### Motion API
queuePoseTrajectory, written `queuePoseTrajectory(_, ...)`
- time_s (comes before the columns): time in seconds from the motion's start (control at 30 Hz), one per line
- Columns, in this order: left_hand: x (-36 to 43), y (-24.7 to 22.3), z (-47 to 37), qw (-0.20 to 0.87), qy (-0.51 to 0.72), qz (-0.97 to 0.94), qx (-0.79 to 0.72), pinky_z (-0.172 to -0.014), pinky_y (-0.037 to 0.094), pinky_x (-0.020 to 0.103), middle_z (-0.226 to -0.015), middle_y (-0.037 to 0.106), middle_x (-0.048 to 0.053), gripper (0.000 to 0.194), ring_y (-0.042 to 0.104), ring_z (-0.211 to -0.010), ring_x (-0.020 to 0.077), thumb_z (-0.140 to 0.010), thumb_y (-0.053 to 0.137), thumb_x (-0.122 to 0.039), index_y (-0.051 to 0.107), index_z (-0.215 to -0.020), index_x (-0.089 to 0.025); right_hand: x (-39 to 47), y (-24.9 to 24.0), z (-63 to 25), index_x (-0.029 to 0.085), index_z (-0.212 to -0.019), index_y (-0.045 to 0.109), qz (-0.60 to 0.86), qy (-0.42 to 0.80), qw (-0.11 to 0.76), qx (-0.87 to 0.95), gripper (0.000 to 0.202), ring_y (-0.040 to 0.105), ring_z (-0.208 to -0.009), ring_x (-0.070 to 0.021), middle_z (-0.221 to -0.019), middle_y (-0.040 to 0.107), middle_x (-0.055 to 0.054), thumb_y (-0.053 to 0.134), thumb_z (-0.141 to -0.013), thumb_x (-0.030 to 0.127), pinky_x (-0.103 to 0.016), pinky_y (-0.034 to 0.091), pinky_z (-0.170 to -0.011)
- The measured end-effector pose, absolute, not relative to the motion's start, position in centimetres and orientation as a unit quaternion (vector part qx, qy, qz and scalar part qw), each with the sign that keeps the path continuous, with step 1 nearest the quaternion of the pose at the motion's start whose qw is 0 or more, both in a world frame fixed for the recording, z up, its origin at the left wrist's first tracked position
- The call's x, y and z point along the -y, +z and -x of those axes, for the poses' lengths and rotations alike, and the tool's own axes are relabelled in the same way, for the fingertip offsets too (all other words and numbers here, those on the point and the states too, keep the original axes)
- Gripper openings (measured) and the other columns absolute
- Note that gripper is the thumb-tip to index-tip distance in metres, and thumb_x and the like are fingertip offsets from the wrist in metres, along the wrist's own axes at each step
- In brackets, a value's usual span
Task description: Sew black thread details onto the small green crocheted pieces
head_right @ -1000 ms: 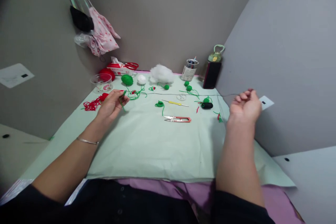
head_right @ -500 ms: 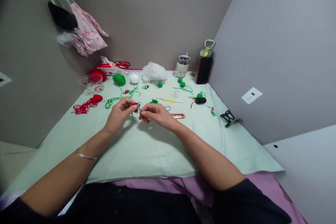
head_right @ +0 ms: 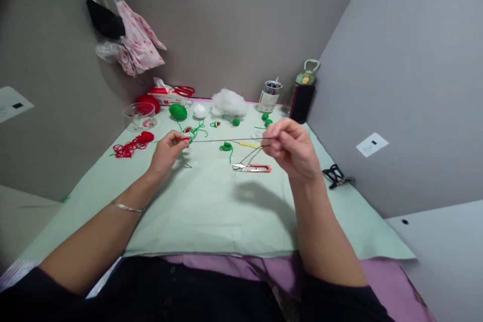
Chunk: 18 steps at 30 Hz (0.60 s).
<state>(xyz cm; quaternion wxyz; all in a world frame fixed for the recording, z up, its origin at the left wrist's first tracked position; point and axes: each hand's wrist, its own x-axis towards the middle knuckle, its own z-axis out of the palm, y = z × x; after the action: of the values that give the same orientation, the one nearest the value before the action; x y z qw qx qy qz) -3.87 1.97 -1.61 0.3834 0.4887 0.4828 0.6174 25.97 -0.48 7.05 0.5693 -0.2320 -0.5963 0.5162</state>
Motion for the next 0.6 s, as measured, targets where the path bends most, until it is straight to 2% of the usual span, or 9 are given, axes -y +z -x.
queuePoseTrajectory(0.1,-2.5,-1.7,4.3,0.385,0.622,-0.467,-0.497,-0.068,0.04,0.024,-0.067,0.06,-0.001,0.012,0.053,-0.068,0.0137,-0.07,0.076,-0.021,0.065,-0.07,-0.018,1.1,7.6,-27.4,0.026,-0.064,0.052,0.189,0.477,0.642,0.57,0.04,0.014,-0.044,-0.0091,-0.052,0.02,0.007,0.085,-0.071,0.046,-0.025,0.015,-0.039)
queuePoseTrajectory(0.17,-2.6,-1.6,4.4,0.402,0.621,-0.46,-0.491,-0.069,0.041,0.024,-0.068,0.061,0.0,0.013,0.055,-0.07,0.014,-0.07,0.077,-0.024,0.065,-0.071,-0.018,1.4,7.8,-28.1,0.026,-0.061,0.052,0.18,0.47,0.657,0.561,0.04,0.011,-0.042,-0.0084,-0.049,0.015,0.008,0.087,-0.069,0.043,-0.025,0.012,-0.038)
queuePoseTrajectory(0.2,-2.6,-1.6,4.4,0.417,0.618,-0.455,-0.486,-0.07,0.042,0.025,-0.069,0.062,0.0,0.015,0.057,-0.071,0.0144,-0.07,0.078,-0.026,0.065,-0.072,-0.018,1.4,7.8,-28.3,0.027,-0.06,0.054,0.181,0.474,0.648,0.569,0.038,0.013,-0.041,-0.0077,-0.047,0.017,0.008,0.087,-0.068,0.043,-0.025,0.012,-0.038)
queuePoseTrajectory(0.27,-2.4,-1.5,4.4,0.462,0.608,-0.435,-0.477,-0.072,0.045,0.025,-0.072,0.063,0.0,0.02,0.059,-0.072,0.0146,-0.069,0.08,-0.03,0.065,-0.075,-0.018,1.4,7.7,-28.5,0.027,-0.062,0.062,0.201,0.479,0.593,0.615,0.031,0.022,-0.04,-0.0066,-0.048,0.036,0.005,0.085,-0.07,0.044,-0.025,0.017,-0.037)
queuePoseTrajectory(0.33,-2.1,-1.3,4.3,0.514,0.59,-0.416,-0.463,-0.073,0.046,0.026,-0.074,0.063,0.0,0.025,0.06,-0.072,0.0139,-0.069,0.082,-0.033,0.066,-0.08,-0.018,1.1,7.6,-28.1,0.025,-0.071,0.072,0.259,0.459,0.51,0.68,0.021,0.038,-0.046,-0.0077,-0.068,0.061,-0.002,0.082,-0.075,0.043,-0.026,0.027,-0.04)
queuePoseTrajectory(0.37,-1.9,-1.2,4.2,0.535,0.58,-0.413,-0.454,-0.073,0.047,0.026,-0.075,0.063,0.0,0.026,0.06,-0.072,0.0134,-0.069,0.082,-0.034,0.066,-0.083,-0.018,0.8,7.4,-27.6,0.023,-0.076,0.075,0.298,0.431,0.476,0.707,0.018,0.046,-0.052,-0.0094,-0.082,0.067,-0.006,0.08,-0.078,0.04,-0.027,0.033,-0.043)
queuePoseTrajectory(0.43,-1.4,-1.0,3.7,0.558,0.567,-0.423,-0.435,-0.072,0.047,0.025,-0.076,0.062,-0.001,0.026,0.059,-0.071,0.0124,-0.07,0.081,-0.034,0.067,-0.086,-0.019,0.4,6.9,-26.3,0.021,-0.081,0.076,0.373,0.355,0.444,0.733,0.014,0.054,-0.065,-0.0129,-0.093,0.069,-0.008,0.076,-0.082,0.035,-0.028,0.04,-0.051)
queuePoseTrajectory(0.5,-0.8,-0.8,3.0,0.566,0.55,-0.448,-0.42,-0.071,0.047,0.025,-0.077,0.061,-0.001,0.024,0.059,-0.072,0.0123,-0.072,0.079,-0.034,0.067,-0.086,-0.019,0.1,6.1,-24.5,0.019,-0.08,0.075,0.411,0.317,0.439,0.734,0.014,0.053,-0.067,-0.0132,-0.084,0.068,-0.006,0.072,-0.083,0.033,-0.027,0.04,-0.055)
queuePoseTrajectory(0.6,0.3,-0.7,1.8,0.571,0.51,-0.491,-0.417,-0.067,0.046,0.025,-0.076,0.061,-0.001,0.019,0.056,-0.067,0.0116,-0.075,0.078,-0.032,0.068,-0.086,-0.02,0.2,4.7,-22.0,0.017,-0.081,0.073,0.425,0.35,0.415,0.724,0.016,0.047,-0.059,-0.0112,-0.07,0.063,-0.002,0.07,-0.083,0.033,-0.027,0.038,-0.055)
